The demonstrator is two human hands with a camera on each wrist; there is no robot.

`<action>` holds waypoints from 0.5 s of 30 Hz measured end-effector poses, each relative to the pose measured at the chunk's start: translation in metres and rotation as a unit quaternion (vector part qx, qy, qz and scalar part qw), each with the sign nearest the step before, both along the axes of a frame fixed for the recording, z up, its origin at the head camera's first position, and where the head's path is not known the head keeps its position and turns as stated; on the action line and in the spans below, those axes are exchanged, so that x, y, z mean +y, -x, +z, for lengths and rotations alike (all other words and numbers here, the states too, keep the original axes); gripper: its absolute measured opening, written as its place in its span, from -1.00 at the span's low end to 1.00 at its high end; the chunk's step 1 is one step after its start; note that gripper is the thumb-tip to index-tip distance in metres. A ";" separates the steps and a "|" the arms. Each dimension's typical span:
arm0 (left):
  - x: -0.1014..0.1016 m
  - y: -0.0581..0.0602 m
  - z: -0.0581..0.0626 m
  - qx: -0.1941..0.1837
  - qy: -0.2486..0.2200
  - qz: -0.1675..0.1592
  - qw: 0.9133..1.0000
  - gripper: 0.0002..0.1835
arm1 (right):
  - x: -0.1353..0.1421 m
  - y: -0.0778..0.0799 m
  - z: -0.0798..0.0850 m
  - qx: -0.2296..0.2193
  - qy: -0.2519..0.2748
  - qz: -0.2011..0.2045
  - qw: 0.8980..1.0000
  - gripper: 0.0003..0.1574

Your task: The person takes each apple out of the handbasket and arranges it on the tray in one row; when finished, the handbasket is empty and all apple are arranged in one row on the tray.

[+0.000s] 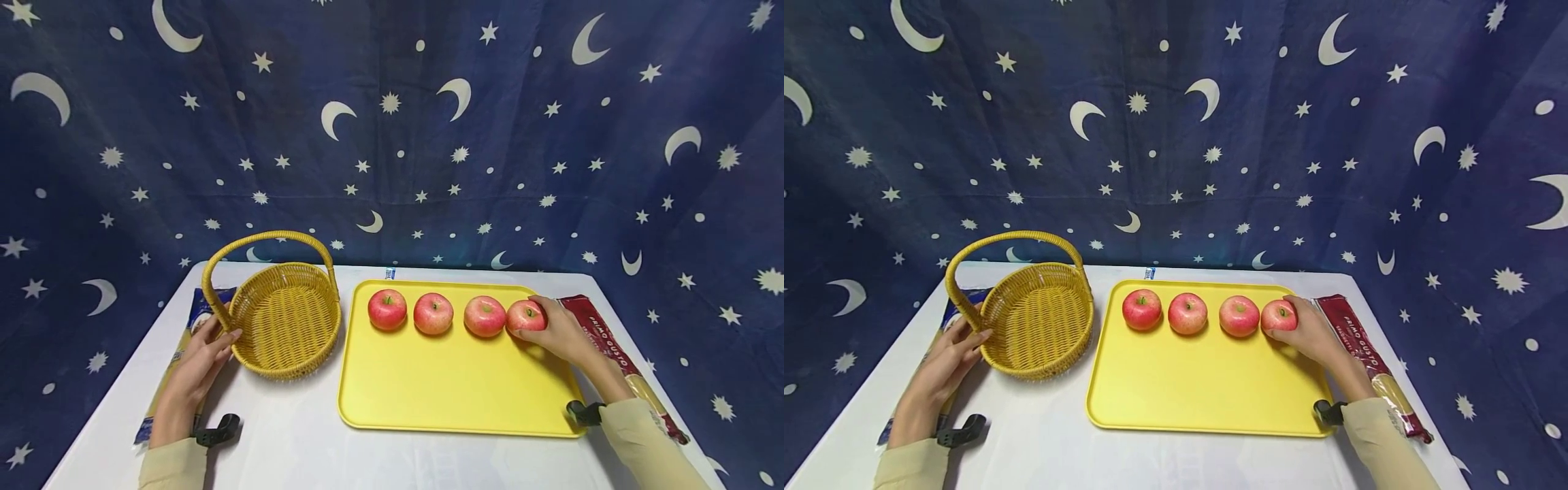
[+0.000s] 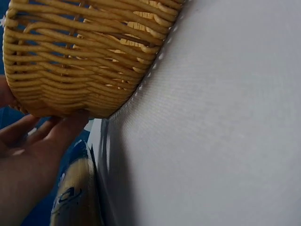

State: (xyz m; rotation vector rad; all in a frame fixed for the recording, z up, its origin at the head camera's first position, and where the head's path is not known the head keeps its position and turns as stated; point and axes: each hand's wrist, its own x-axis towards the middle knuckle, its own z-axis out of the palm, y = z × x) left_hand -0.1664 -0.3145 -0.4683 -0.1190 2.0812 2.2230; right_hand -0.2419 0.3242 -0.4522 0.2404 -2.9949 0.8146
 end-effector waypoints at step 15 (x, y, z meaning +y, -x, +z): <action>0.029 -0.021 0.034 -0.004 0.341 0.133 0.930 -0.48 | 0.001 -0.005 0.010 0.055 -0.016 0.006 0.998 -0.05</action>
